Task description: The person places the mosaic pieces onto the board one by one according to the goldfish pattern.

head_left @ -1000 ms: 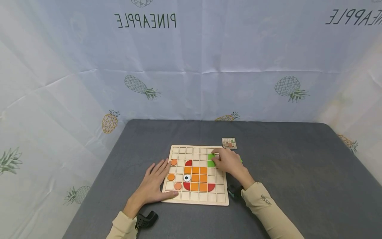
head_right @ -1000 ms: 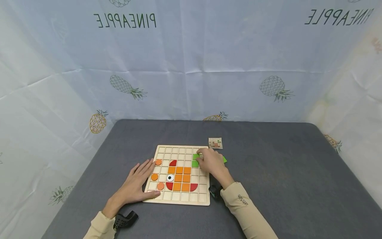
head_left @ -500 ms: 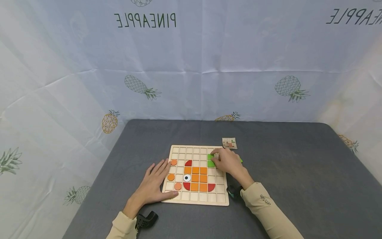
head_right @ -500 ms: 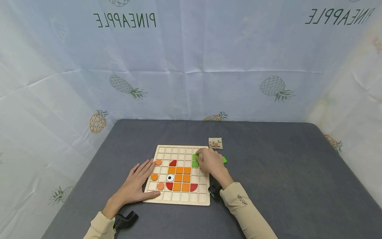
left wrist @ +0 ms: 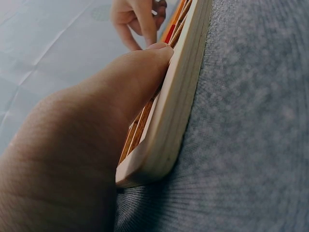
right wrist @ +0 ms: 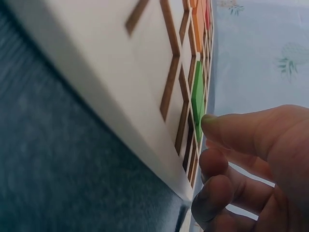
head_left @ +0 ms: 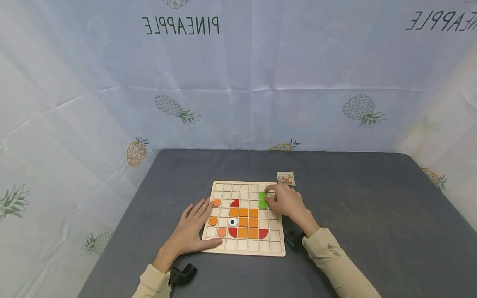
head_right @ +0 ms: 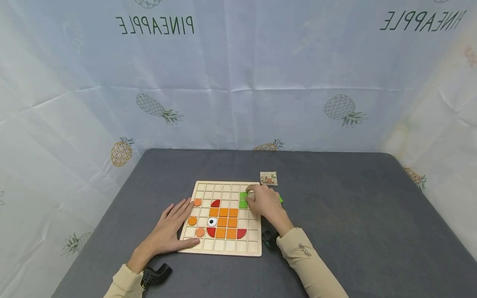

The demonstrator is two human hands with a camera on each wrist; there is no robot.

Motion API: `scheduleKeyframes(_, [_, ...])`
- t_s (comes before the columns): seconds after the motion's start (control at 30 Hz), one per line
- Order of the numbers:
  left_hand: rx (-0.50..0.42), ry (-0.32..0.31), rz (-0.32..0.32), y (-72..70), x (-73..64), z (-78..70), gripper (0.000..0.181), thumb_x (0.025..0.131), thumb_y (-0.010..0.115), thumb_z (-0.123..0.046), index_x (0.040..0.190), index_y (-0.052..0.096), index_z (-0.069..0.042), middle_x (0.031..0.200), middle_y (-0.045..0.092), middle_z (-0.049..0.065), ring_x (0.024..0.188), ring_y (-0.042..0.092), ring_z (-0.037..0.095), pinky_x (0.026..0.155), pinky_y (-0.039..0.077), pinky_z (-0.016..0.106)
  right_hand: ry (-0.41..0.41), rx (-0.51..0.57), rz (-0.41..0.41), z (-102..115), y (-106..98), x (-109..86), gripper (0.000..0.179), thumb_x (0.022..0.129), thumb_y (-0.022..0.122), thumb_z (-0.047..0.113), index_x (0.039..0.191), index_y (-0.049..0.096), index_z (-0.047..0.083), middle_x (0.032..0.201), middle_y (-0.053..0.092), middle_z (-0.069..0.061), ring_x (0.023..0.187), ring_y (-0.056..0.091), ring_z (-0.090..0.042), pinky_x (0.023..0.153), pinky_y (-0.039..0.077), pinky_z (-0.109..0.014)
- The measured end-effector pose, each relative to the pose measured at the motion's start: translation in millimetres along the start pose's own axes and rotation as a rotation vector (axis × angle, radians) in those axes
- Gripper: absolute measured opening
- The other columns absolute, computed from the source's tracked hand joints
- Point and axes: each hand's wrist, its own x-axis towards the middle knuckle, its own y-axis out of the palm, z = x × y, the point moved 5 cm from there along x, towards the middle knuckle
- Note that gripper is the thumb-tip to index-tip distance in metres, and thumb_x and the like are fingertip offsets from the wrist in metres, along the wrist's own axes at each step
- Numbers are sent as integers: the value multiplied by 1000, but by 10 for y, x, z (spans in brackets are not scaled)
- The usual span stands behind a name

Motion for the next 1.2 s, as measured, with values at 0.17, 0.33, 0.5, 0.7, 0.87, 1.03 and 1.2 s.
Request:
scheduleKeyframes(0.17, [-2,-3,7,-5,4,8,112,80,66,-74,162,29,-8,170,27,11,157,28,34,123,17,62,-15,3,-13,-40,-67,-36,32,95,72,23,125,74,13,52,52,3,40,39,-9,40,22,-21])
scheduleKeyframes(0.33, [0,-6,8,0,10,15,111,80,66,-74,162,29,-9,170,27,11,158,28,33,123,17,62,-36,2,-24,-96,-125,-80,33,94,71,21,125,73,11,55,51,3,42,36,-10,42,21,-22])
scheduleKeyframes(0.5, [0,-8,10,9,19,17,111,80,66,-74,162,29,-9,170,27,11,158,28,33,123,17,62,-38,11,-12,-177,-188,-148,35,94,72,20,128,71,10,58,53,3,45,40,-12,42,25,-23])
scheduleKeyframes(0.7, [0,-8,10,-2,23,10,111,80,66,-73,162,29,-9,170,27,11,158,28,34,123,17,63,-25,-6,-7,-280,-280,-215,37,94,73,20,130,70,10,56,52,2,44,42,-12,42,25,-23])
scheduleKeyframes(0.87, [2,-8,9,-3,18,6,111,80,67,-73,162,29,-9,170,27,11,158,28,33,123,18,62,13,-6,9,-395,-325,-273,38,94,73,22,131,69,10,57,53,2,46,43,-12,43,27,-24])
scheduleKeyframes(1.03, [3,-8,11,4,13,6,112,80,66,-74,162,29,-9,170,27,11,158,28,33,124,17,62,43,1,25,-514,-355,-323,40,94,73,21,132,68,9,57,51,1,47,45,-13,44,29,-25])
scheduleKeyframes(1.2, [-1,-7,6,-2,5,5,112,79,66,-74,162,29,-9,170,27,11,158,28,33,124,17,62,58,-14,61,-600,-358,-352,44,94,73,21,135,66,7,58,51,1,50,46,-13,45,31,-26])
